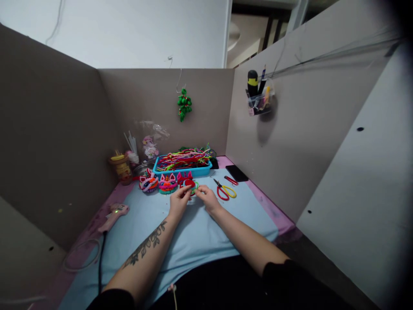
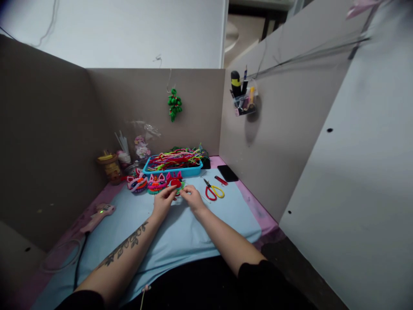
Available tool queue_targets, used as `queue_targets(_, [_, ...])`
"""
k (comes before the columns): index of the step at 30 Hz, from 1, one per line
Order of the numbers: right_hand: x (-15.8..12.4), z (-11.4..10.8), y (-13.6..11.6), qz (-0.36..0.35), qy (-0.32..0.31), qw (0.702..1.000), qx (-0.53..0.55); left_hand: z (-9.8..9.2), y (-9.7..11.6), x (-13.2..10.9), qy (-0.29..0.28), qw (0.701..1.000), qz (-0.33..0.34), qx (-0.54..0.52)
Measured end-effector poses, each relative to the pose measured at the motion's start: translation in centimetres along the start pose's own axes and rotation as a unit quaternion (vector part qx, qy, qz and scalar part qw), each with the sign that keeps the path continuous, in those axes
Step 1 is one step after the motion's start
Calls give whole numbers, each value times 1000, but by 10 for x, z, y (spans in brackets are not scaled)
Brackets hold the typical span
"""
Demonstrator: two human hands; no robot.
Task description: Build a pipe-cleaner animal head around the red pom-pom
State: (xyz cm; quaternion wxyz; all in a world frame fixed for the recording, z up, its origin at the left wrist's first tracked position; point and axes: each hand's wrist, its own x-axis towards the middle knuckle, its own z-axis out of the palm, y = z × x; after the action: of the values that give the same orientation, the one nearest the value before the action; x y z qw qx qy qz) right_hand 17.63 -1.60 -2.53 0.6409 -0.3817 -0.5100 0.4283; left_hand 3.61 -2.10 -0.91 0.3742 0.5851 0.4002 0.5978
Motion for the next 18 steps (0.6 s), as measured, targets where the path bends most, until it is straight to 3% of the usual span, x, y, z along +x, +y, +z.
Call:
queue_targets(5, [4, 0, 0, 25, 10, 999, 37, 2, 1, -1, -7, 1000, -17, -15])
queue_targets(12, [12, -12, -5, 57, 29, 995, 81, 0, -4, 6, 36, 996, -63, -48])
queue_targets(18, [2, -4, 1, -34, 15, 996, -85, -1, -4, 4, -7, 996, -62, -57])
